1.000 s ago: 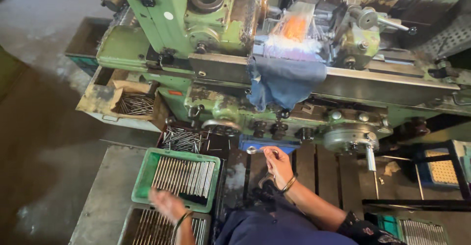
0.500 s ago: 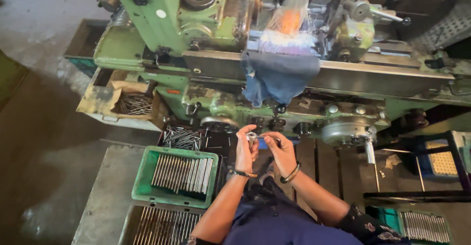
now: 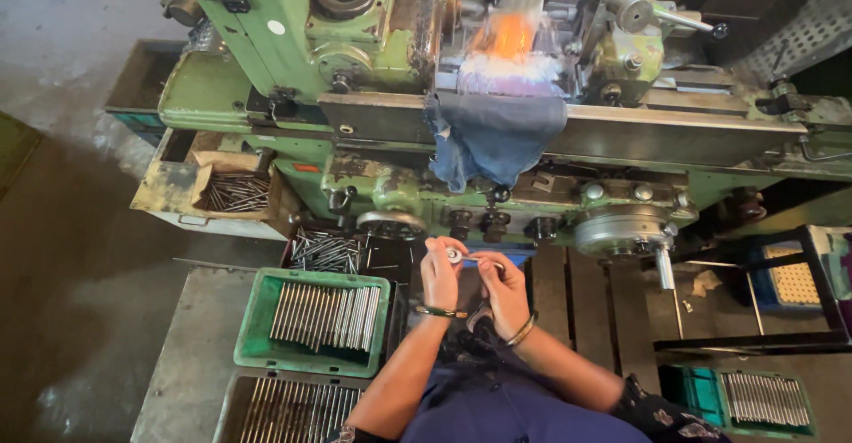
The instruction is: The person operates a metal lathe to machine cylindrical metal rods. They load each rod into the chuck, engage the cutting tool, and after machining, remove the finished rod and place it into a green bin. The process is repeated for multiple rods.
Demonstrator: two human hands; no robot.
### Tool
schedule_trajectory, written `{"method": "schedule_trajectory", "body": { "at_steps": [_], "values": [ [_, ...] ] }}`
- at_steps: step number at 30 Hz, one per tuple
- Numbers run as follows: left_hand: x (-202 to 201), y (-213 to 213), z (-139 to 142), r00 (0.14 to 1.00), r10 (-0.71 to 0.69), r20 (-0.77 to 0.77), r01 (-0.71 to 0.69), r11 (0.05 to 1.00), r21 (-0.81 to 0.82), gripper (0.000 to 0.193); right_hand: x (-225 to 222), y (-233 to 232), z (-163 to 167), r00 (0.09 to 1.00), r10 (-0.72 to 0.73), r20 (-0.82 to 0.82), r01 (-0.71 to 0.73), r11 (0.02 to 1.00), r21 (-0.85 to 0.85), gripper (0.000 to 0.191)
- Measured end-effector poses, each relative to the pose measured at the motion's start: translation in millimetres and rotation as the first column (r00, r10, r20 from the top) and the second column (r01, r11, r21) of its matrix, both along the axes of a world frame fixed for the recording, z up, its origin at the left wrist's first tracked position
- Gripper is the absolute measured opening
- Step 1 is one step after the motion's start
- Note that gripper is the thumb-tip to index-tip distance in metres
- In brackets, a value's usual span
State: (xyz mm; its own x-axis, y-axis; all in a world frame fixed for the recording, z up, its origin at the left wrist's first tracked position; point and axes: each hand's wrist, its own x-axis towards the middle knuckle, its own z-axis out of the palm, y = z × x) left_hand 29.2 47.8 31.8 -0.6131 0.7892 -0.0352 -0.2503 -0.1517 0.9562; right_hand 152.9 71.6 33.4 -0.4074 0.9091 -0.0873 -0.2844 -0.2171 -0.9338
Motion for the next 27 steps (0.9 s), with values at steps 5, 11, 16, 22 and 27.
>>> {"method": "schedule_trajectory", "body": {
  "at_steps": [5, 11, 16, 22, 27],
  "values": [
    [-33, -17, 27, 0.559, 0.138, -0.817, 0.064, 0.976, 0.208, 0.054, 15, -13, 27, 0.906, 0.191, -0.379, -0.387, 0.737, -0.554, 0.037],
    [-56, -27, 87, 0.163, 0.270, -0.949, 0.371, 0.874, 0.313, 0.039, 19, -33, 65, 0.765, 0.302, -0.569, -0.626, 0.555, -0.548, 0.045],
    [-54, -39, 133, -0.010, 0.311, -0.950, 0.465, 0.843, 0.271, 0.026, 21, -42, 84, 0.831, 0.371, -0.415, -0.550, 0.438, -0.711, 0.041],
    [-45, -40, 166, -0.088, 0.272, -0.958, 0.473, 0.858, 0.200, 0.033, 25, -31, 76, 0.711, 0.488, -0.507, -0.693, 0.363, -0.623, 0.063],
    [-37, -37, 178, -0.193, 0.224, -0.955, 0.457, 0.882, 0.115, 0.025, 38, -11, 53, 0.705, 0.504, -0.498, -0.678, 0.273, -0.683, 0.061]
  ]
}}
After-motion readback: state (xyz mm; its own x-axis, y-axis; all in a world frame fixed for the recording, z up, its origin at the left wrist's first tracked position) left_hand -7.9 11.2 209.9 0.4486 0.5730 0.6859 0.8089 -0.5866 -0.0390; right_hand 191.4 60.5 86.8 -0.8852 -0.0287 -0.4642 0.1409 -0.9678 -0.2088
